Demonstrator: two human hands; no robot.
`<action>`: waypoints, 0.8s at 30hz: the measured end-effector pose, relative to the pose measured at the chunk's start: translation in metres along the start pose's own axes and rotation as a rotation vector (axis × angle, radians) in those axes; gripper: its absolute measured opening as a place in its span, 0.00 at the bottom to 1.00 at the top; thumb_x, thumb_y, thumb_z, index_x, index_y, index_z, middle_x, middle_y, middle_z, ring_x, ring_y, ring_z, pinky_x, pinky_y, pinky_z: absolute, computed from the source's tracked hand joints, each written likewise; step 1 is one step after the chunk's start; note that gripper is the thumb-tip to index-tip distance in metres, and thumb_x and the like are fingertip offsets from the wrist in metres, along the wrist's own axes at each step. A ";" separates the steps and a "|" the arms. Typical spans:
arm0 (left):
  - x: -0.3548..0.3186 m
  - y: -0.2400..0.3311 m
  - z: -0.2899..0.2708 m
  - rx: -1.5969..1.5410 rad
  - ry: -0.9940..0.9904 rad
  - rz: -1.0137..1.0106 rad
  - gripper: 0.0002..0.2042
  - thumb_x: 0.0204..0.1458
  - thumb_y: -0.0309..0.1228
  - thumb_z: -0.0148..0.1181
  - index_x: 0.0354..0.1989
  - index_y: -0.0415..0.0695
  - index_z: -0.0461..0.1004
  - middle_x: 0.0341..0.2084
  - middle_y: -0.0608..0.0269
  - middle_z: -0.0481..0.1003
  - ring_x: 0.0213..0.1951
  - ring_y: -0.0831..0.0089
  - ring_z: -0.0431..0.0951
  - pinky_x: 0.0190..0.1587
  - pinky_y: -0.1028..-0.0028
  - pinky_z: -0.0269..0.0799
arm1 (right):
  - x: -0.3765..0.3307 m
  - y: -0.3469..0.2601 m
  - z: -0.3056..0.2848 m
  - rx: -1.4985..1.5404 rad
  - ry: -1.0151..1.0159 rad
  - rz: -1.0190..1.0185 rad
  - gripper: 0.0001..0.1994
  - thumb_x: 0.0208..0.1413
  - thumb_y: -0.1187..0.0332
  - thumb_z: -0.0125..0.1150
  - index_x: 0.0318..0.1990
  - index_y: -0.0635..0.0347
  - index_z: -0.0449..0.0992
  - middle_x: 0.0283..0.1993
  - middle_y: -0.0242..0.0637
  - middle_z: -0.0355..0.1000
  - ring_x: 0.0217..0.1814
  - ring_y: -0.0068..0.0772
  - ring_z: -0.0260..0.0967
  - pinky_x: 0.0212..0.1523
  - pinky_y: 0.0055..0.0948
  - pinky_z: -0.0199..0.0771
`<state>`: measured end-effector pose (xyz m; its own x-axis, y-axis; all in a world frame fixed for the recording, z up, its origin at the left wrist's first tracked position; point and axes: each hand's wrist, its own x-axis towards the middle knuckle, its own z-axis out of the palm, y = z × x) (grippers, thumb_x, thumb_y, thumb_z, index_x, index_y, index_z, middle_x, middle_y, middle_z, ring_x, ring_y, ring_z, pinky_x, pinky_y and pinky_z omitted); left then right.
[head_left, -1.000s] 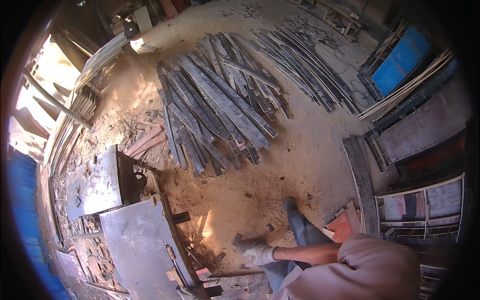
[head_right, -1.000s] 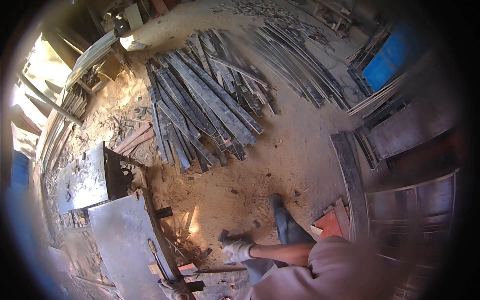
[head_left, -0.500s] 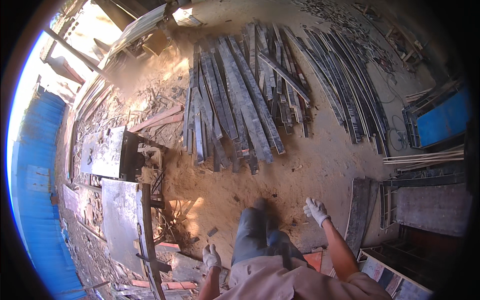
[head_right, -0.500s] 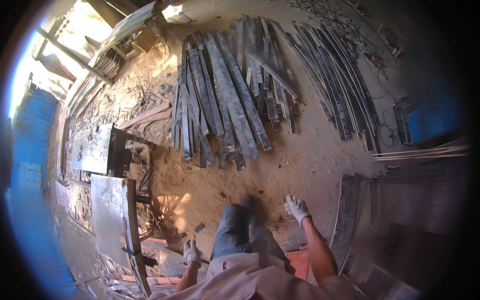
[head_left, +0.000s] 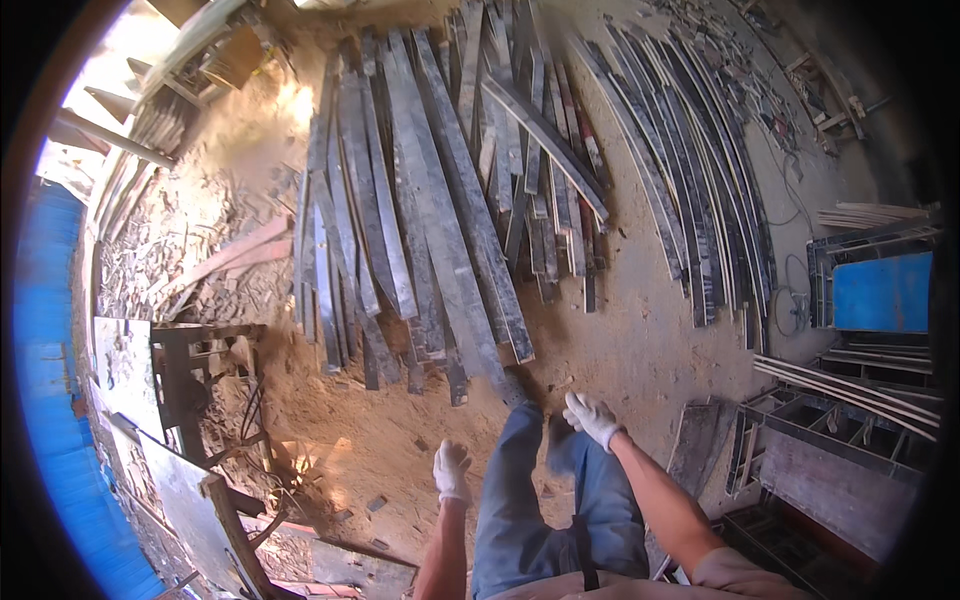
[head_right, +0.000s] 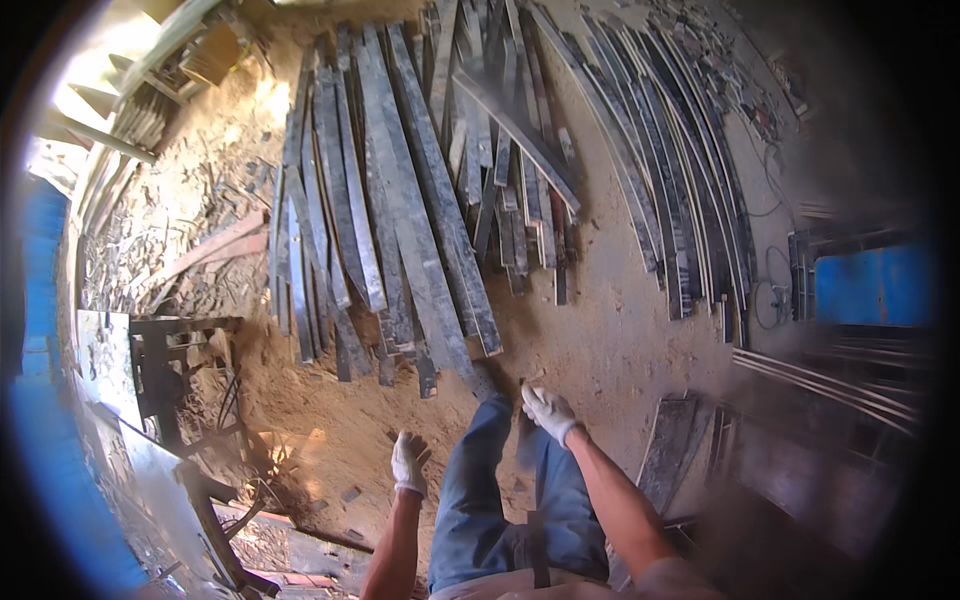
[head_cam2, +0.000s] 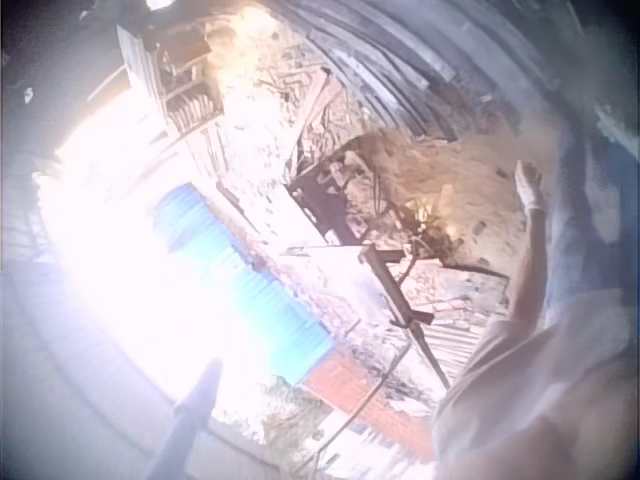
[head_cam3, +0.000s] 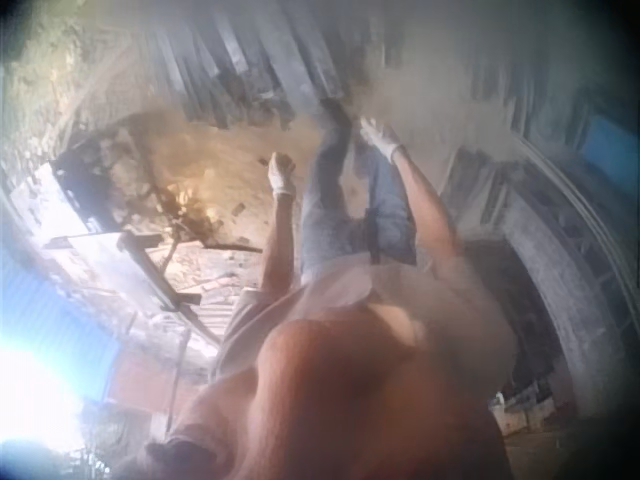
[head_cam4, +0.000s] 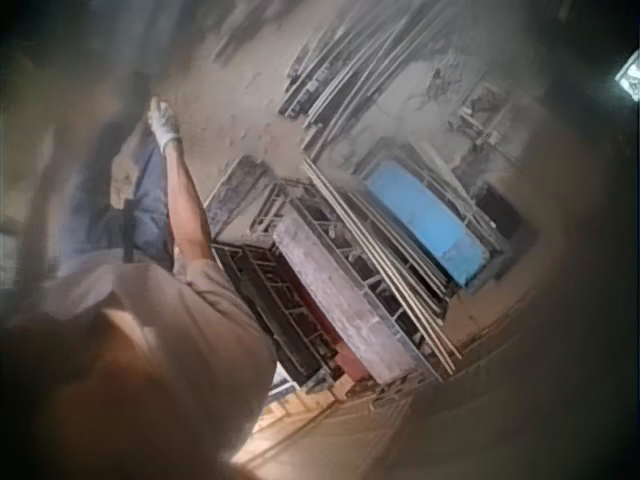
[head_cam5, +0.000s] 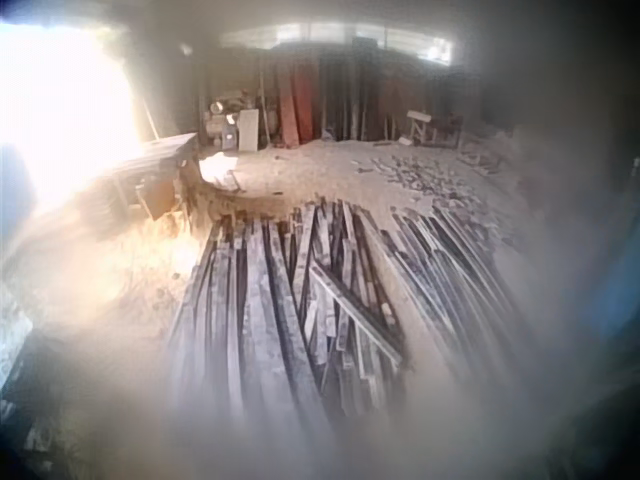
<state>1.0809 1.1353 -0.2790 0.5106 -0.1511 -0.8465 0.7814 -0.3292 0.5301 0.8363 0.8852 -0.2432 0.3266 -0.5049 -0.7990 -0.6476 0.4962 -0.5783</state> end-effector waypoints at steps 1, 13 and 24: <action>0.008 -0.005 0.029 -0.105 0.015 -0.065 0.24 0.65 0.55 0.60 0.54 0.46 0.75 0.43 0.61 0.79 0.45 0.65 0.81 0.50 0.61 0.78 | 0.029 0.001 -0.004 -0.087 -0.040 -0.042 0.32 0.71 0.34 0.47 0.40 0.59 0.76 0.33 0.36 0.79 0.31 0.34 0.75 0.39 0.33 0.78; 0.205 -0.170 0.195 -0.568 0.034 -0.559 0.64 0.50 0.78 0.55 0.83 0.45 0.36 0.82 0.52 0.42 0.80 0.43 0.44 0.77 0.38 0.43 | 0.400 0.038 0.023 -0.329 0.139 -0.033 0.49 0.60 0.24 0.52 0.68 0.65 0.68 0.47 0.57 0.82 0.54 0.53 0.80 0.54 0.46 0.76; 0.303 -0.163 0.101 -1.207 -0.110 0.277 0.26 0.67 0.43 0.56 0.69 0.43 0.67 0.60 0.52 0.76 0.61 0.58 0.76 0.66 0.51 0.75 | 0.399 -0.057 0.162 -0.644 -0.526 -0.178 0.43 0.62 0.34 0.61 0.63 0.70 0.66 0.45 0.52 0.76 0.44 0.40 0.77 0.41 0.40 0.82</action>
<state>1.0720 1.0486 -0.6267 0.7238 -0.1750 -0.6674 0.5119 0.7849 0.3492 1.1149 0.7704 -0.5557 0.6349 -0.0636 -0.7700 -0.7697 -0.1390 -0.6231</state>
